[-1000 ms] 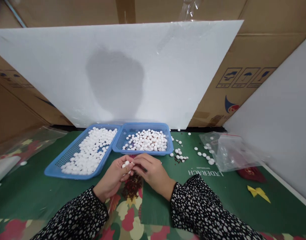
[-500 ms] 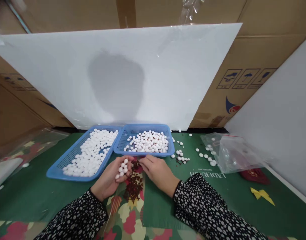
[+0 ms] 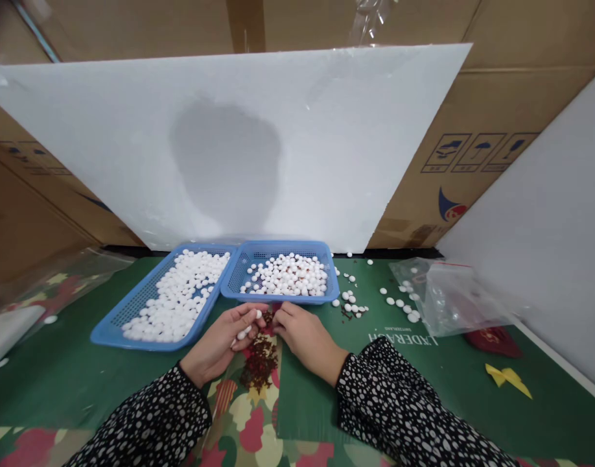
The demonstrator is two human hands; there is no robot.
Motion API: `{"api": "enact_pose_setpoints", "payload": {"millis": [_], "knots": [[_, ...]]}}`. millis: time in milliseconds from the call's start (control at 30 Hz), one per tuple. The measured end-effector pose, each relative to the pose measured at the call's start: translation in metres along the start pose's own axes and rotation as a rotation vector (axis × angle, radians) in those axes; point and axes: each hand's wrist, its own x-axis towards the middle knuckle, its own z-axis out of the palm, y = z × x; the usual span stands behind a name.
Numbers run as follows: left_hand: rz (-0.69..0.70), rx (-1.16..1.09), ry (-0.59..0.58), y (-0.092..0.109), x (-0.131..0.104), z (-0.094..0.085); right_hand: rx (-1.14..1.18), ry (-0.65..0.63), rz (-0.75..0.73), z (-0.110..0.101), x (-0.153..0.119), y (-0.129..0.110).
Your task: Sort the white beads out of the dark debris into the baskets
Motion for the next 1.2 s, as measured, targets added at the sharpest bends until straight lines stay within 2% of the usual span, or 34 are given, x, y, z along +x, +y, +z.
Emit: {"api": "enact_pose_setpoints", "payload": {"millis": [167, 300, 600, 967, 1200], "knots": [[0.013, -0.018, -0.011, 0.001, -0.002, 0.003, 0.445, 0.182, 0.128, -0.002, 0.0, -0.012], [0.025, -0.004, -0.001, 0.002, -0.003, 0.006, 0.734, 0.175, 0.222, 0.0, 0.003, -0.013], [0.035, 0.006, 0.0, 0.001, -0.002, 0.007, 0.708, 0.199, 0.222, 0.002, 0.005, -0.018], [0.122, 0.136, 0.055, -0.002, -0.001, 0.005, 0.691, 0.145, 0.216, 0.001, 0.005, -0.016], [0.145, 0.17, 0.091, -0.005, -0.003, 0.01, 0.706, 0.166, 0.223, -0.001, 0.005, -0.015]]}}
